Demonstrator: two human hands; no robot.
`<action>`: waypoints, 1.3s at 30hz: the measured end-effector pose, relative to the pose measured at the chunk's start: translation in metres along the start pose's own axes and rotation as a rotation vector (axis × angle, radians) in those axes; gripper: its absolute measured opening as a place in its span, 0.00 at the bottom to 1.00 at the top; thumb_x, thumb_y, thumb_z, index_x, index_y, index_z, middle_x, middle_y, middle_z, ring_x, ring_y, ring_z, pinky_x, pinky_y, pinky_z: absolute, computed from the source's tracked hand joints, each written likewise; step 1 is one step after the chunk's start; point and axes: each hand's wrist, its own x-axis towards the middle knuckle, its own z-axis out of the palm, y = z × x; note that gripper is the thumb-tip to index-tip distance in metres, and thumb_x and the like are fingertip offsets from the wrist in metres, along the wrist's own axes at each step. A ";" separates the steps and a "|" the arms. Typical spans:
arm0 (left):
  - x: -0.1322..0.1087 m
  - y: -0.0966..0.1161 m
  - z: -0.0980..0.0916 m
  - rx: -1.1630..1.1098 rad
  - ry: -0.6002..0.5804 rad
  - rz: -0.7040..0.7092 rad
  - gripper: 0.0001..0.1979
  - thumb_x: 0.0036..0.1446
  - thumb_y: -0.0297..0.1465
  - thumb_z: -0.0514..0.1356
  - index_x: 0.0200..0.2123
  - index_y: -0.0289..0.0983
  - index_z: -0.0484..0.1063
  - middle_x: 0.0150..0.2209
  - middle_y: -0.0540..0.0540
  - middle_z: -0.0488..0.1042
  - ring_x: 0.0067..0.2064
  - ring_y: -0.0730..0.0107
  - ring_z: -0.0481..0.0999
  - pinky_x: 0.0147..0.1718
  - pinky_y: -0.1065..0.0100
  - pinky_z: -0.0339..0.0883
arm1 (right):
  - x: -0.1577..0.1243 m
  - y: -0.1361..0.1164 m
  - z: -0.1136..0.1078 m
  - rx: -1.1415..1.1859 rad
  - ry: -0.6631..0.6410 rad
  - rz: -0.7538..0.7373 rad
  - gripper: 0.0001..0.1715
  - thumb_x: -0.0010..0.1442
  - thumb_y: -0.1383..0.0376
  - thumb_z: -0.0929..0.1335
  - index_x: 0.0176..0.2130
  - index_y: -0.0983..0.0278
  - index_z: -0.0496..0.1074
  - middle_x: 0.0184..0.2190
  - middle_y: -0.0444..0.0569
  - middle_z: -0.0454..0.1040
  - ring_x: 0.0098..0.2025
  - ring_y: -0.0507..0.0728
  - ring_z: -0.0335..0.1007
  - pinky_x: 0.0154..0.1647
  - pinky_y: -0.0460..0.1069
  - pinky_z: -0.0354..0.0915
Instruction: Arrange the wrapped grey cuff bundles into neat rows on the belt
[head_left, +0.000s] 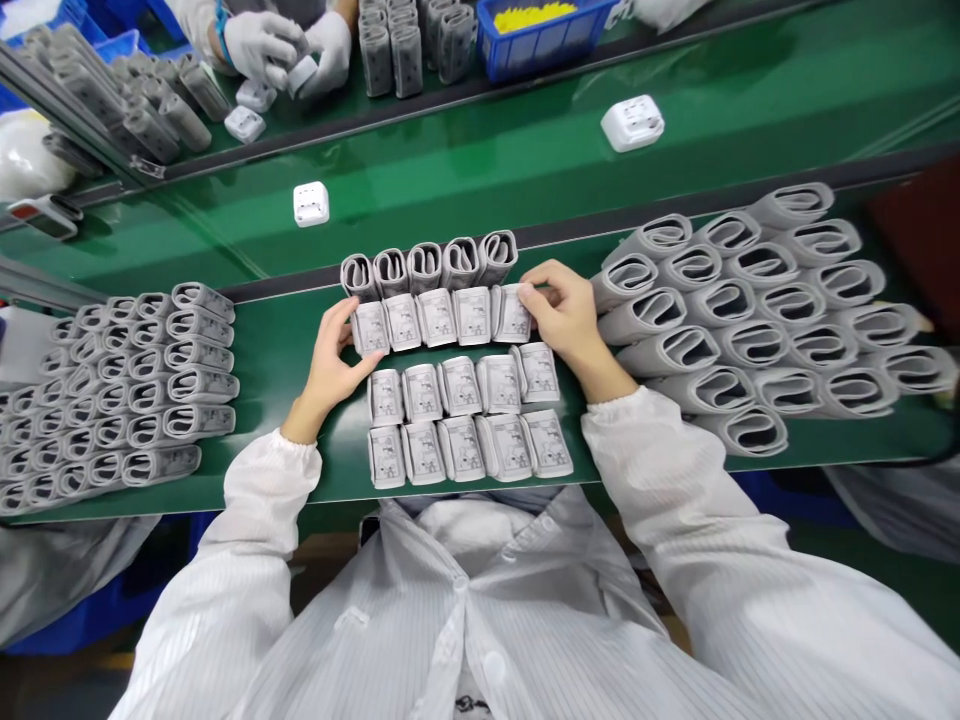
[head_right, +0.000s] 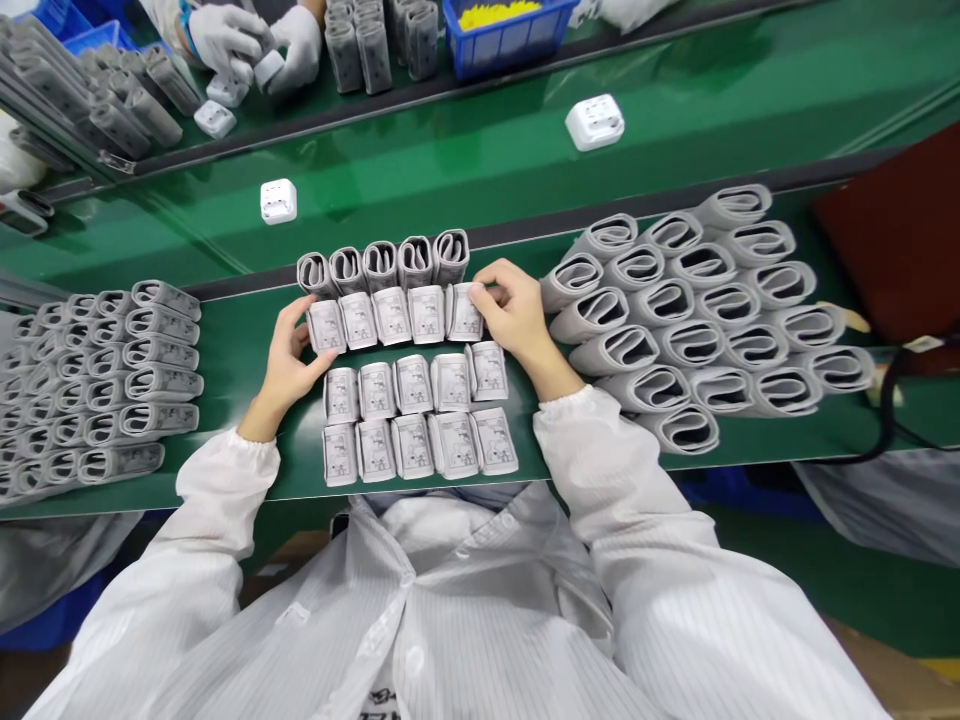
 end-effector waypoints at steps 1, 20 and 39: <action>0.000 0.001 0.000 0.004 0.008 0.004 0.44 0.69 0.58 0.72 0.80 0.47 0.64 0.77 0.32 0.66 0.76 0.41 0.76 0.67 0.49 0.84 | 0.000 -0.001 -0.001 0.002 -0.009 0.006 0.28 0.67 0.37 0.76 0.34 0.56 0.75 0.40 0.51 0.78 0.32 0.58 0.69 0.25 0.56 0.69; 0.001 0.007 -0.001 0.061 0.034 0.062 0.43 0.69 0.59 0.71 0.78 0.48 0.67 0.76 0.33 0.68 0.79 0.38 0.72 0.60 0.50 0.87 | -0.001 -0.004 -0.005 0.004 -0.072 0.039 0.25 0.68 0.39 0.75 0.35 0.55 0.73 0.41 0.50 0.78 0.27 0.56 0.69 0.22 0.55 0.70; 0.001 0.011 -0.002 0.106 0.060 0.105 0.41 0.71 0.58 0.70 0.78 0.50 0.66 0.76 0.33 0.69 0.78 0.38 0.73 0.56 0.52 0.87 | 0.000 0.004 -0.002 0.060 -0.046 -0.060 0.25 0.70 0.42 0.77 0.35 0.57 0.75 0.38 0.49 0.78 0.28 0.55 0.70 0.21 0.52 0.65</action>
